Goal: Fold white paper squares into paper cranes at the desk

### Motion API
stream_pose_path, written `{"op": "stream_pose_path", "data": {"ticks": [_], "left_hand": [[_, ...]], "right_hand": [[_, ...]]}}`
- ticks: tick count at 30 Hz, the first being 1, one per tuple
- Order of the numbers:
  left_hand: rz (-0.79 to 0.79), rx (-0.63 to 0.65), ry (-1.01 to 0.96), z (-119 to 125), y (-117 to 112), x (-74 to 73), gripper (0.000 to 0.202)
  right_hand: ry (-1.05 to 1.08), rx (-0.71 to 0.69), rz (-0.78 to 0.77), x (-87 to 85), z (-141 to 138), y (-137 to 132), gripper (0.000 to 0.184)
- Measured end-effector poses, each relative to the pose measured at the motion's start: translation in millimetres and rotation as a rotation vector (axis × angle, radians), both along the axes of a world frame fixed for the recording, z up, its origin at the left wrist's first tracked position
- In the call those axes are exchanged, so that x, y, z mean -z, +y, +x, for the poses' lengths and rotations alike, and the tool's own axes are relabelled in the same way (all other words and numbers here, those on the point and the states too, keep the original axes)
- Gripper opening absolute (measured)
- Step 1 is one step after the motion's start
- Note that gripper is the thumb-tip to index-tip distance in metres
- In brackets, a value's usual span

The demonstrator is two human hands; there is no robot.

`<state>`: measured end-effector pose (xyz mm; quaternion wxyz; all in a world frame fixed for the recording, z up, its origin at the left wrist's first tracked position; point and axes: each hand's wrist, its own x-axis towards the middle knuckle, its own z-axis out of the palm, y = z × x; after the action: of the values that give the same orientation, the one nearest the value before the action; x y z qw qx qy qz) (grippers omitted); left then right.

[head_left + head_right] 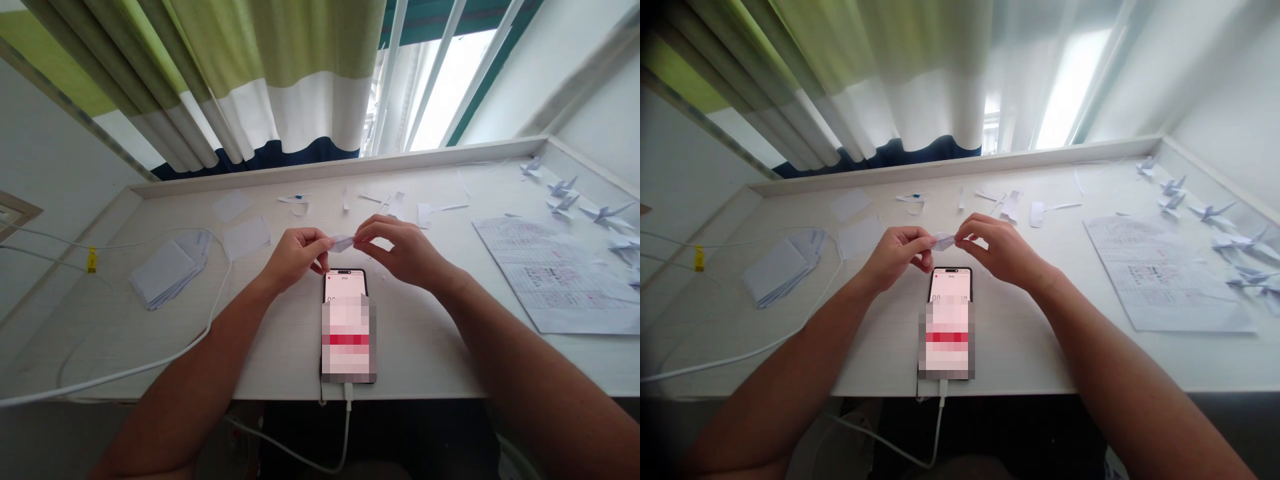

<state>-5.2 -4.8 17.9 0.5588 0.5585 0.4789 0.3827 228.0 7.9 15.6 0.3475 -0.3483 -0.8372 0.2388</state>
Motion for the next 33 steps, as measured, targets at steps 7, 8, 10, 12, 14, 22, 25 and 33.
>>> {"op": "stream_pose_path", "data": {"ticks": [7, 8, 10, 12, 14, 22, 25, 33], "left_hand": [[-0.029, -0.025, -0.019, -0.3, 0.7, 0.6, 0.028], [-0.041, -0.020, -0.024, -0.5, 0.7, 0.5, 0.027], [-0.057, -0.002, -0.029, -1.1, 0.8, 0.6, 0.026], [-0.055, 0.021, -0.027, -1.8, 1.0, 1.2, 0.024], [-0.035, 0.029, -0.015, -2.6, 1.3, 2.1, 0.023], [0.034, -0.005, 0.019, -0.7, 1.2, 4.0, 0.023], [0.048, -0.034, -0.002, 0.8, 0.6, 3.5, 0.022], [0.093, -0.049, 0.009, 2.3, -0.7, 4.6, 0.022]], "right_hand": [[-0.094, -0.060, 0.057, 2.2, 5.1, 5.5, 0.018], [-0.095, -0.060, 0.052, 2.8, 5.6, 6.2, 0.018], [-0.094, -0.056, 0.038, 3.3, 6.1, 6.6, 0.018], [-0.107, -0.058, 0.025, 2.6, 5.9, 5.6, 0.020], [-0.136, -0.066, 0.012, 0.6, 5.6, 3.8, 0.021], [-0.061, 0.026, -0.119, -1.1, 3.2, -0.9, 0.013], [0.135, 0.060, -0.241, 0.5, 1.0, -1.1, 0.023], [0.340, 0.084, -0.386, 2.0, -0.6, 2.7, 0.026]]}}
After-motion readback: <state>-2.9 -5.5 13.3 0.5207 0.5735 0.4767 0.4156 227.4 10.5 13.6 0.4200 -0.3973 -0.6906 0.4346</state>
